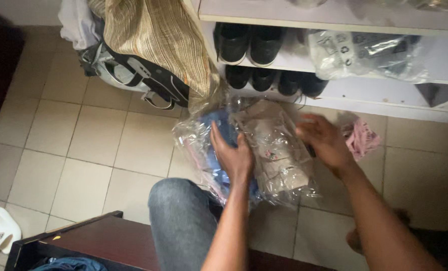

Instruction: The person removes several plastic-wrapped items and a shoebox from a white shelf, then wipes the shelf surface with a pink cloth. The person also wipes a green handbag with the cloth and places it back on the shelf.

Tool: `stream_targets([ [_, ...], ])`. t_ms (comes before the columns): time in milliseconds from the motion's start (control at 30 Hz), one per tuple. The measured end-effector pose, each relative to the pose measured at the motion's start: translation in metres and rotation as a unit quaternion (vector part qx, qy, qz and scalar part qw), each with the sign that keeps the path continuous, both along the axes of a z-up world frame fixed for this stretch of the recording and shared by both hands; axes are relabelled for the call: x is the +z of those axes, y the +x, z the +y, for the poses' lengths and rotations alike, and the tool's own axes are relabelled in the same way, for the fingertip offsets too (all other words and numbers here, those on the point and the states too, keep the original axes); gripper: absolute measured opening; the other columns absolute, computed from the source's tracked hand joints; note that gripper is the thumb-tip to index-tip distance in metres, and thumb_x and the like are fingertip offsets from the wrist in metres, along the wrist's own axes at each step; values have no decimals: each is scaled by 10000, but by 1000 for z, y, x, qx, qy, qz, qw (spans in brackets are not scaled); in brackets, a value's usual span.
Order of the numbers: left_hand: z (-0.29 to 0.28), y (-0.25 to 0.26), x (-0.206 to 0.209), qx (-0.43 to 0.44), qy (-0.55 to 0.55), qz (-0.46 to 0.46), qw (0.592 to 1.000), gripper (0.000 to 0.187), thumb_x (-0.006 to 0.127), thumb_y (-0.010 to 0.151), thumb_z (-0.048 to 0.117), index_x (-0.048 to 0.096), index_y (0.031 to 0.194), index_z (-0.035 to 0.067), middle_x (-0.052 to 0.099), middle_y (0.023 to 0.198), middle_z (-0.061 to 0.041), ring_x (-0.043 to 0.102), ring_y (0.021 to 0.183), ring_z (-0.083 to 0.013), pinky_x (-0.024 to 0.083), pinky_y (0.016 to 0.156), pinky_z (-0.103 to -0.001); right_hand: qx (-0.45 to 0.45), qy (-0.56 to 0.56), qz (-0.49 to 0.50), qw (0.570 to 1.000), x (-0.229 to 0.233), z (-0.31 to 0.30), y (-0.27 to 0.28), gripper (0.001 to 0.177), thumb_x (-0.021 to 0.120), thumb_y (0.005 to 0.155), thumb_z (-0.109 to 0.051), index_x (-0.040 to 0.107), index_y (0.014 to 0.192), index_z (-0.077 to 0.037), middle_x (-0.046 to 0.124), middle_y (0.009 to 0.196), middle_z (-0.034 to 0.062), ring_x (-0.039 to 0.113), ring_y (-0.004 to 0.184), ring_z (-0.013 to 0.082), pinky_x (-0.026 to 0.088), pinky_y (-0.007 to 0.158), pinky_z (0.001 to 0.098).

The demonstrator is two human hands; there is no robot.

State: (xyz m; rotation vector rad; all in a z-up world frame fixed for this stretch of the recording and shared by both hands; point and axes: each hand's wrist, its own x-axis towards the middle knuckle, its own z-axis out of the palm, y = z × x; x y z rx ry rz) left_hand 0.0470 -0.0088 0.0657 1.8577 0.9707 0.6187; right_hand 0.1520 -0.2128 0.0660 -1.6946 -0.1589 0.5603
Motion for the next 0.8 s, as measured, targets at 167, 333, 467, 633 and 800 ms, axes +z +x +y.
stream_targets([
  [167, 5, 28, 91, -100, 9, -133, 986, 863, 782, 849, 85, 323, 1574, -11, 409, 1601, -242, 418, 1488, -367, 359, 1199, -451, 18, 94, -83, 992, 86, 8, 3, 546, 695, 928, -161, 525, 1438, -59, 681, 1282, 129, 641, 1216, 196, 524, 1047, 356],
  [333, 4, 40, 148, -166, 6, -203, 965, 865, 785, 874, 89, 322, 1601, 10, 474, 1570, -234, 508, 1442, -338, 429, 1174, -447, 33, 94, -154, 983, 158, 10, -5, 531, 685, 957, -143, 517, 1452, -45, 687, 1276, 136, 646, 1226, 200, 518, 1061, 355],
  [467, 10, 52, 188, -209, 16, -227, 951, 888, 799, 854, 107, 323, 1601, 67, 513, 1533, -197, 583, 1354, -313, 501, 1100, -438, 48, 101, -202, 973, 204, 5, -1, 566, 698, 944, -167, 495, 1457, -39, 683, 1272, 130, 649, 1217, 206, 536, 1048, 369],
  [633, 13, 77, 249, -258, 81, -250, 930, 927, 828, 836, 131, 313, 1605, 96, 514, 1534, -190, 597, 1341, -318, 514, 1071, -437, 37, 78, -267, 960, 260, -2, 15, 621, 716, 927, -200, 475, 1476, -39, 688, 1258, 129, 648, 1204, 204, 529, 1025, 372],
  [800, 10, 108, 311, -313, 148, -275, 897, 914, 807, 890, 147, 273, 1630, 96, 422, 1585, -214, 524, 1420, -346, 487, 1112, -449, 39, 57, -323, 944, 317, -9, 32, 655, 720, 922, -223, 443, 1488, -43, 690, 1251, 150, 652, 1201, 215, 541, 1000, 382],
])
